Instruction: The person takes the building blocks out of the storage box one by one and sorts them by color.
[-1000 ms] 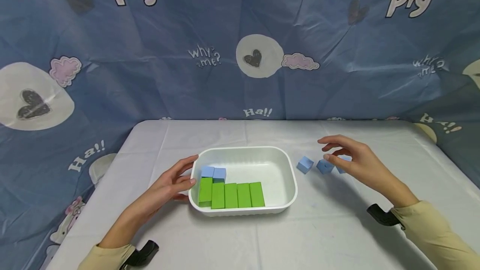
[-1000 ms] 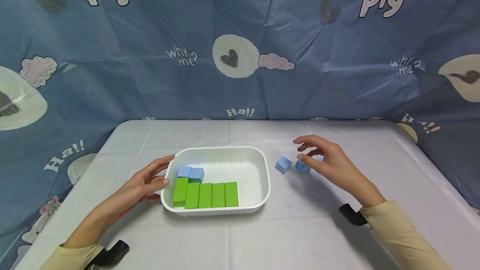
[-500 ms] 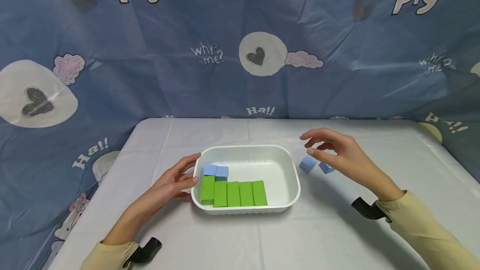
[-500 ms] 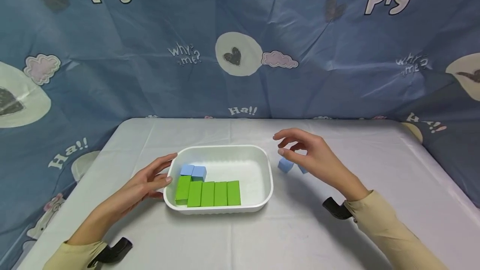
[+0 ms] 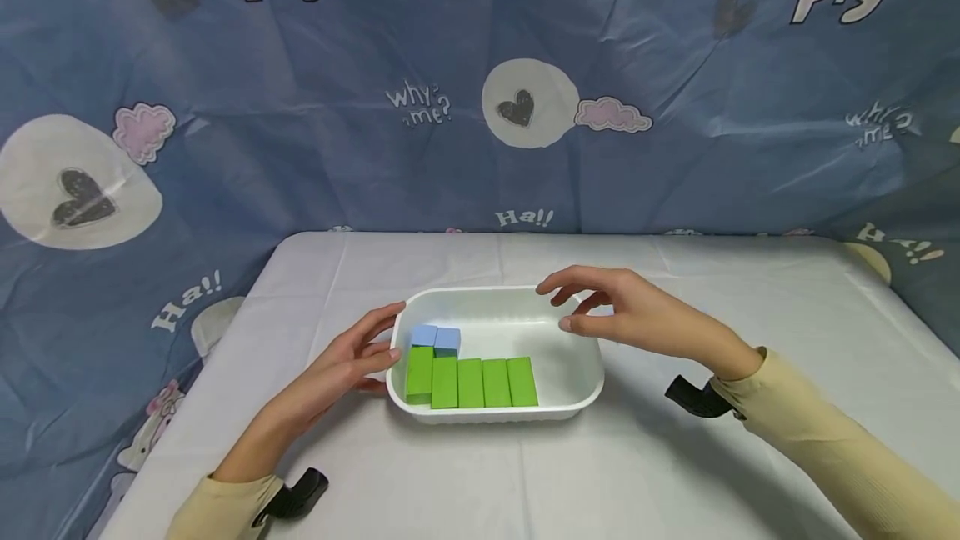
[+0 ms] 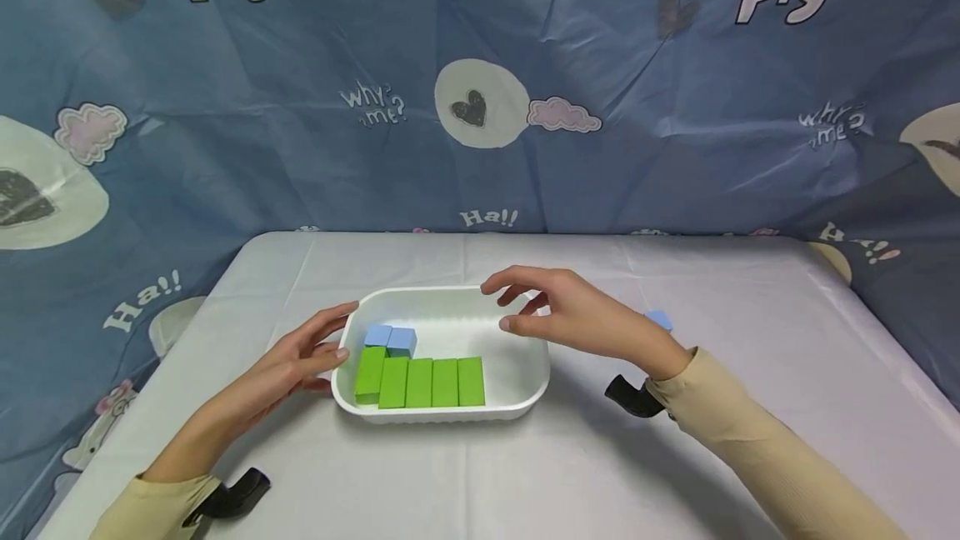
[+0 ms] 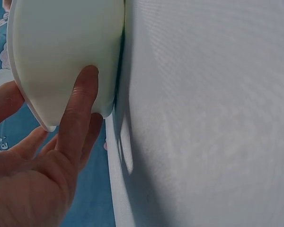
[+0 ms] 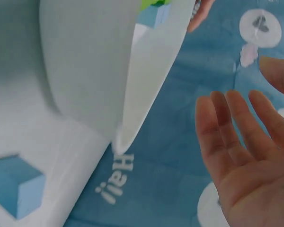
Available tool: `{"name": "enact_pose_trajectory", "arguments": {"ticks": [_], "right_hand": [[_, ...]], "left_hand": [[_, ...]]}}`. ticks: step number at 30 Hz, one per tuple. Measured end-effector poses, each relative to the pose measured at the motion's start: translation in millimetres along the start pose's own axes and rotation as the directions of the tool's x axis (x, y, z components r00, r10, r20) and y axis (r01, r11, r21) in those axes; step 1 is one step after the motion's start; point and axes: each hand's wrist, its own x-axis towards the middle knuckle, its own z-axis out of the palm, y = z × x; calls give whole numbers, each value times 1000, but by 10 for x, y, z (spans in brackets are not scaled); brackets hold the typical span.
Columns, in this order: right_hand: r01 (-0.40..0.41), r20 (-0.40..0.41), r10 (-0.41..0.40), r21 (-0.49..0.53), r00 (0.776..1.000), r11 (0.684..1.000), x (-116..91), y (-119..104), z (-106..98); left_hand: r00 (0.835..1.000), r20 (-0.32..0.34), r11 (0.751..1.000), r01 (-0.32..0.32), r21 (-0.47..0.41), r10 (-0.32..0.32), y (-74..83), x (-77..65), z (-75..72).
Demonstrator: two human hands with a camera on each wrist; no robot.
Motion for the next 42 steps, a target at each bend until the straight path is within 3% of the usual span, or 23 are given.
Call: {"name": "enact_pose_trajectory", "arguments": {"ticks": [9, 19, 29, 36, 42], "right_hand": [[57, 123, -58, 6, 991, 998, 298, -161, 141], [123, 241, -121, 7, 963, 992, 641, -252, 263], [96, 300, -55, -126, 952, 987, 948, -229, 468], [80, 394, -20, -137, 919, 987, 1081, -137, 596], [73, 413, -19, -114, 910, 991, 1172, 13, 717]], "left_hand": [[1000, -3, 1000, -6, -14, 6, -9, -2, -13], [1000, 8, 1000, -12, -14, 12, -6, -9, 2], [1000, 10, 1000, -12, -5, 12, -1, -3, -3], [1000, 16, 1000, -10, -22, 10, -5, 9, 6], [999, 33, 999, -30, -10, 31, -14, -5, -6]]}}
